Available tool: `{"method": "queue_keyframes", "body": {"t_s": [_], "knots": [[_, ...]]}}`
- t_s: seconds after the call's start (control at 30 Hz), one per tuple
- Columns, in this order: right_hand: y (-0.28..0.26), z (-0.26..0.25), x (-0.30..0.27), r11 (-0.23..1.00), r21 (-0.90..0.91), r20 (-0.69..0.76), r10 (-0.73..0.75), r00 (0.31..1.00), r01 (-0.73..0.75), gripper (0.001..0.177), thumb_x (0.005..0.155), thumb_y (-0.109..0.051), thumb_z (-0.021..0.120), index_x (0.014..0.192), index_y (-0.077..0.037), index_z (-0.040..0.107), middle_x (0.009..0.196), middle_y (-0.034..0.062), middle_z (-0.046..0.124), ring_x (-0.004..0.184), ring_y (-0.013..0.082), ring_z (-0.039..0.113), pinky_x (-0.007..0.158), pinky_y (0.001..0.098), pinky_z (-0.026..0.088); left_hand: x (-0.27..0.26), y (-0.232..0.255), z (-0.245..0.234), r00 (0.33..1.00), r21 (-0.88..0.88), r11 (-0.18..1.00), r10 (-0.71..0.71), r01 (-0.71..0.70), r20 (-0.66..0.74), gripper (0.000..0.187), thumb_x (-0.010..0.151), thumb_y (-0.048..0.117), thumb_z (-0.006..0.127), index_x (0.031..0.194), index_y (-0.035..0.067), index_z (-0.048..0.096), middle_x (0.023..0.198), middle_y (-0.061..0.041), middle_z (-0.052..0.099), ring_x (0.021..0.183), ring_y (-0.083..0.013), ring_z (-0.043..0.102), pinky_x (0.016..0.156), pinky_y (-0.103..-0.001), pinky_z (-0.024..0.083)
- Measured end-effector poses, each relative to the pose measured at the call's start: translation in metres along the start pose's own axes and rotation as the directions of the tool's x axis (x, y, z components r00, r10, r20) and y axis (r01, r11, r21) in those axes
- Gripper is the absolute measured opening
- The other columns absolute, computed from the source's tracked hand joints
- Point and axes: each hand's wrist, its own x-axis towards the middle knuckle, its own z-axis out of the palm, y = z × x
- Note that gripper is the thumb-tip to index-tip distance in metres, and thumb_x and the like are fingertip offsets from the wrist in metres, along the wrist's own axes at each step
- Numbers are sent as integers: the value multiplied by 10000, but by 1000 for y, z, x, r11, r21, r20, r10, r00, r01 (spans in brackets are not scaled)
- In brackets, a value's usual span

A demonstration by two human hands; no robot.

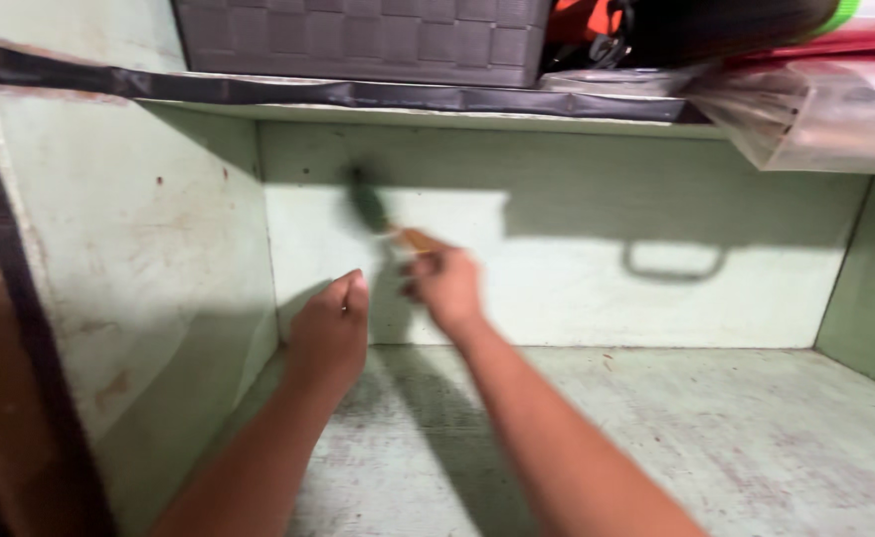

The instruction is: The person cleans the interior surfaces of a wooden closet using a small handheld brush.

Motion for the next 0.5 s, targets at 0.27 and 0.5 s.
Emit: {"method": "queue_keyframes", "body": {"t_s": [0.27,0.5], "knots": [[-64,45,-66,970,211,169,-160,972,123,472,1000,-135,594,1469,-93,564,1076,113,762,910,104,638,797,269,564,37,2,-5,875,-610,645,-446,459,187,367,1039,357,548,1006,14,673,872,-88,692,714,-144,619,643,-362,540],[-16,-25,-97,923,-344,112,-140,984,170,408,968,-132,642,1375,-135,606,1228,122,641,953,201,667,858,343,568,58,22,-38,965,150,954,-262,258,12,322,1001,208,599,1263,21,607,969,-211,763,878,-337,756,797,-429,578]]}}
